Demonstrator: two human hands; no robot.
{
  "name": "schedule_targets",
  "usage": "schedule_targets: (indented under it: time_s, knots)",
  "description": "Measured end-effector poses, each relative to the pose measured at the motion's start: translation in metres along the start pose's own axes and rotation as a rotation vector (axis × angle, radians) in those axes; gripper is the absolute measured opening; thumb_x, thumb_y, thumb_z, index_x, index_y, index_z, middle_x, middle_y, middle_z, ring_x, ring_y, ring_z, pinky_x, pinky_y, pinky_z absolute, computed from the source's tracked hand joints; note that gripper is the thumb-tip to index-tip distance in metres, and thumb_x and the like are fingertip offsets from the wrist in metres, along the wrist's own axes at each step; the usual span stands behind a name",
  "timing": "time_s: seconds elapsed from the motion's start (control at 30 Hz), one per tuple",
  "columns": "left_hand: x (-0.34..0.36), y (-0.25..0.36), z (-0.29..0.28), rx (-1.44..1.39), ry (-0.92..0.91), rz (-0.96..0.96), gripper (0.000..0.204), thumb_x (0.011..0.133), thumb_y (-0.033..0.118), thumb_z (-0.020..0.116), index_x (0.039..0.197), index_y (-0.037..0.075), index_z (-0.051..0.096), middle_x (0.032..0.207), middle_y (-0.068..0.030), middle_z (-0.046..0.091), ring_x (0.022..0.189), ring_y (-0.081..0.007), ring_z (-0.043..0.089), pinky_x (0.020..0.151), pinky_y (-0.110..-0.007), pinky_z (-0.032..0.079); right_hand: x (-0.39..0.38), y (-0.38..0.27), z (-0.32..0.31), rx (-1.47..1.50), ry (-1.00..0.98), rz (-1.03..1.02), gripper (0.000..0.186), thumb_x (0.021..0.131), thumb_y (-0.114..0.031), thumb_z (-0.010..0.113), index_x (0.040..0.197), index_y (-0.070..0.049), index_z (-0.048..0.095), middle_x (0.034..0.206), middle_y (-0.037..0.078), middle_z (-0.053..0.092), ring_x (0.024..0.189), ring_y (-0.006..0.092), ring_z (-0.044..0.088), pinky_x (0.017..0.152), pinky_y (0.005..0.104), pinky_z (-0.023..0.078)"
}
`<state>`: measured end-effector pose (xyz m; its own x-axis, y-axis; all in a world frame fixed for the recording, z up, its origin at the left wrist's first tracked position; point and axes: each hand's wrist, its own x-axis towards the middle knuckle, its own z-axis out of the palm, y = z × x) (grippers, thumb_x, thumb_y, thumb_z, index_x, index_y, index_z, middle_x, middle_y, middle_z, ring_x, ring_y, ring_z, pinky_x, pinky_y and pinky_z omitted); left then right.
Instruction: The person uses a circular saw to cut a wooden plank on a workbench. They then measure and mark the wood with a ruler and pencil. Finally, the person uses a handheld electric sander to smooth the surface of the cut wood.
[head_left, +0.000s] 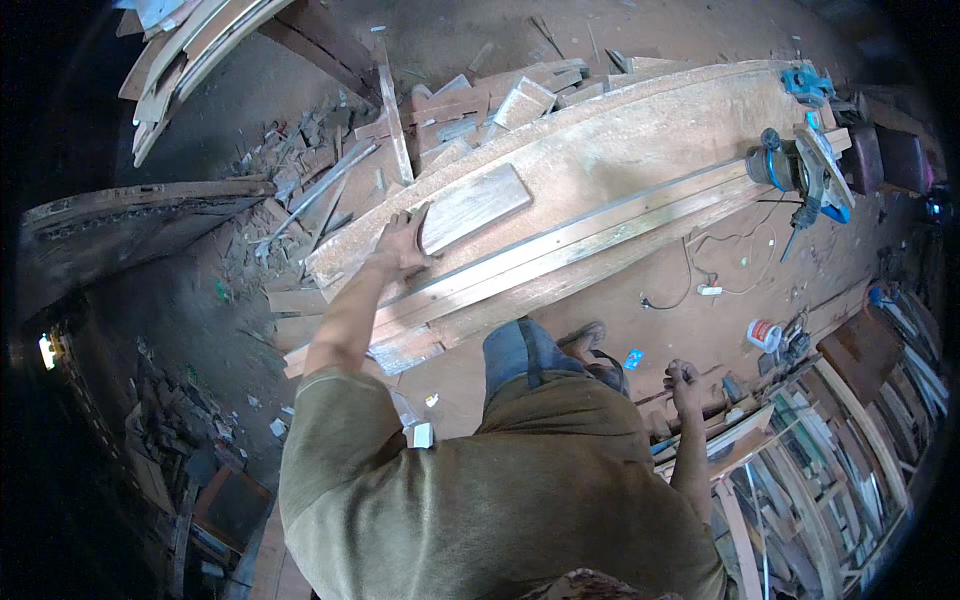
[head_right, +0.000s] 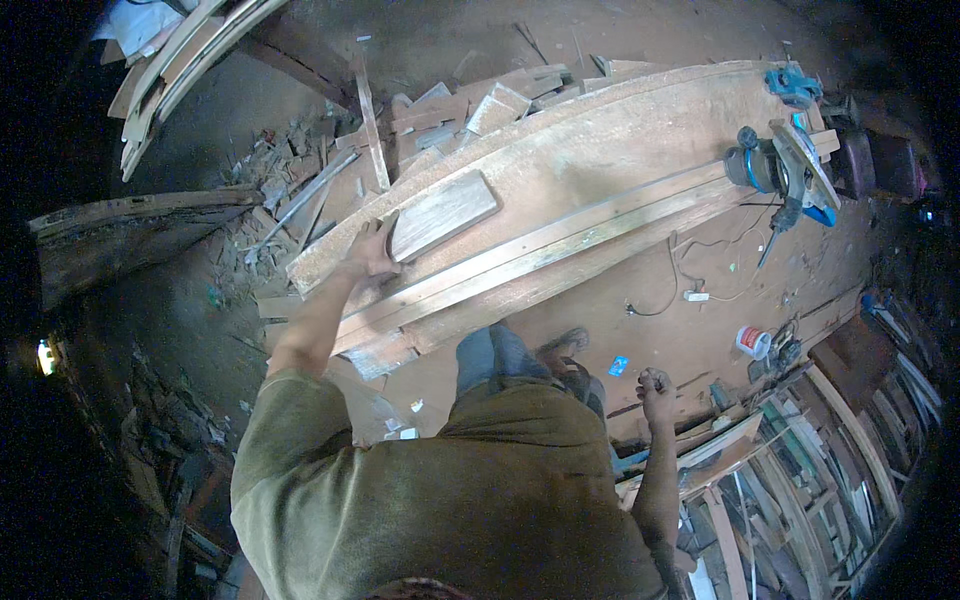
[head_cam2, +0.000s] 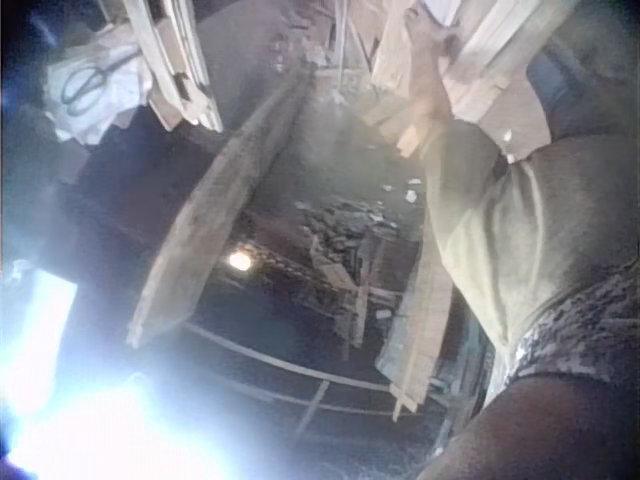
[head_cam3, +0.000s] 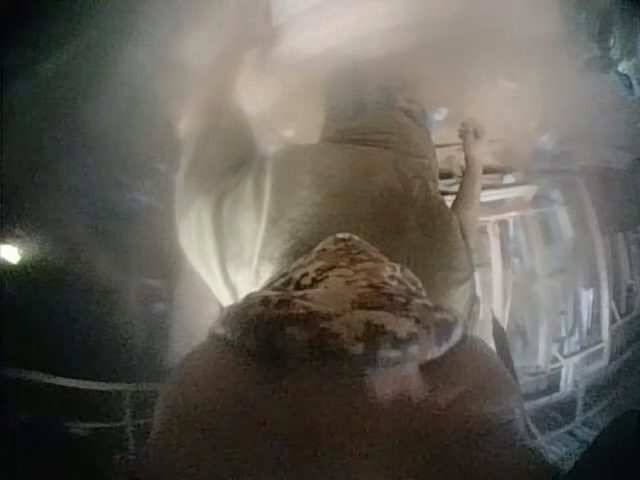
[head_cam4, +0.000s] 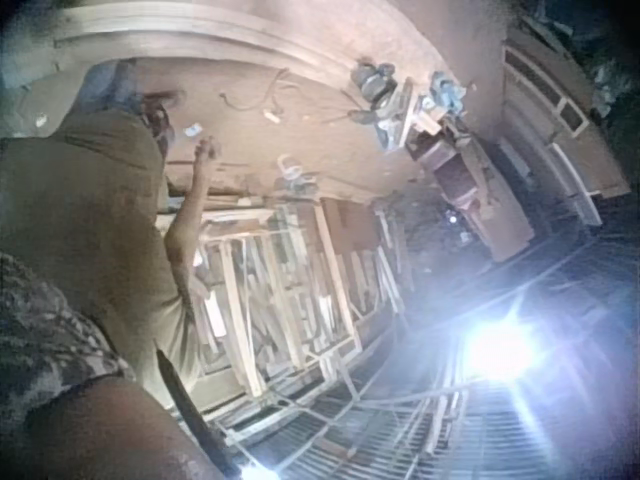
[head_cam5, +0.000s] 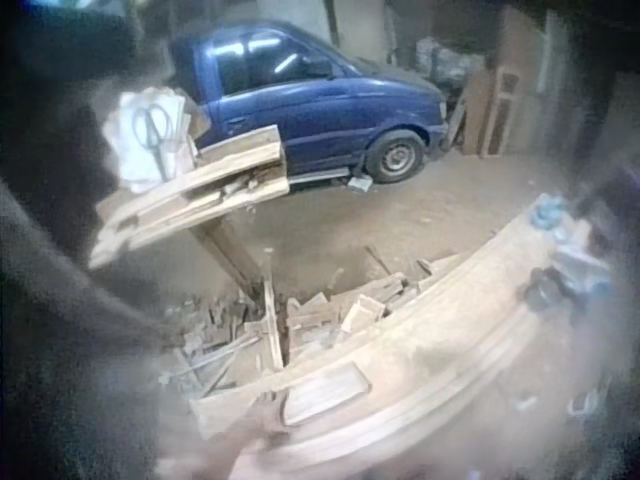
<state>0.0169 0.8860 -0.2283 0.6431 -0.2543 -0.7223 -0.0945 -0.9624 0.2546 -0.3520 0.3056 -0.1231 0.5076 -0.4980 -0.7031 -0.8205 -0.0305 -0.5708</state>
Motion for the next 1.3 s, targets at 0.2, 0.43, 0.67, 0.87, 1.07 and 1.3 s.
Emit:
schedule_targets:
  time_s: [0.2,0.43,0.67,0.87,1.07,1.3]
  knots:
    - [-0.048,0.033,-0.059,-0.807,-0.233,0.172,0.103,0.08,0.058,0.072,0.162,0.014,0.029,0.158,-0.026,0.038,0.148,-0.0366,0.035,0.123,-0.044,0.027,0.029,-0.047,0.073,-0.031,-0.106,-0.208,0.033,0.099,-0.028,0.068,0.116,0.0,0.065,0.096,0.006,0.069,0.08,0.0119,0.063,0.069,0.0264,0.052]
    - [-0.108,0.144,-0.065,-0.894,-0.212,0.414,0.097,0.085,0.046,0.069,0.163,0.011,0.024,0.163,-0.0192,0.033,0.15,-0.0305,0.031,0.123,-0.04,0.023,0.003,-0.191,0.171,0.272,-0.429,-0.421,0.054,0.1,-0.032,0.069,0.134,0.007,0.054,0.115,0.017,0.069,0.109,0.0228,0.065,0.094,0.0357,0.054]
    - [-0.151,0.259,-0.037,-0.962,-0.277,0.485,0.092,0.083,0.042,0.07,0.159,0.004,0.034,0.154,-0.0152,0.046,0.141,-0.0263,0.042,0.119,-0.038,0.029,-0.014,-0.213,0.146,0.644,-0.555,-0.304,0.1,0.092,-0.054,0.071,0.158,0.0,0.02,0.139,0.021,0.048,0.124,0.0309,0.055,0.1,0.0479,0.051]
    - [-0.165,0.356,-0.005,-0.816,-0.365,0.589,0.097,0.087,0.049,0.065,0.164,0.009,0.021,0.163,-0.0221,0.033,0.151,-0.0331,0.029,0.123,-0.042,0.024,-0.002,-0.171,0.068,0.863,-0.537,-0.289,0.098,0.087,-0.051,0.077,0.158,-0.007,0.024,0.136,0.018,0.05,0.121,0.027,0.055,0.092,0.0428,0.052]
    - [-0.195,0.518,0.012,-0.582,-0.294,0.652,0.099,0.084,0.05,0.08,0.155,-0.001,0.034,0.15,-0.0266,0.047,0.141,-0.0338,0.046,0.117,-0.046,0.038,0.032,-0.127,-0.046,0.762,-0.199,-0.286,0.104,0.079,-0.046,0.085,0.155,-0.006,0.026,0.128,0.011,0.058,0.104,0.0201,0.062,0.077,0.0385,0.054]
    - [-0.205,0.694,0.032,-0.213,0.134,0.67,0.069,0.086,0.026,0.074,0.141,-0.005,0.047,0.111,-0.0316,0.067,0.106,-0.0408,0.068,0.092,-0.047,0.053,0.062,-0.103,-0.183,0.919,-0.13,-0.333,0.109,0.08,-0.039,0.087,0.155,-0.001,0.018,0.129,0.02,0.058,0.116,0.0265,0.061,0.092,0.0428,0.055]
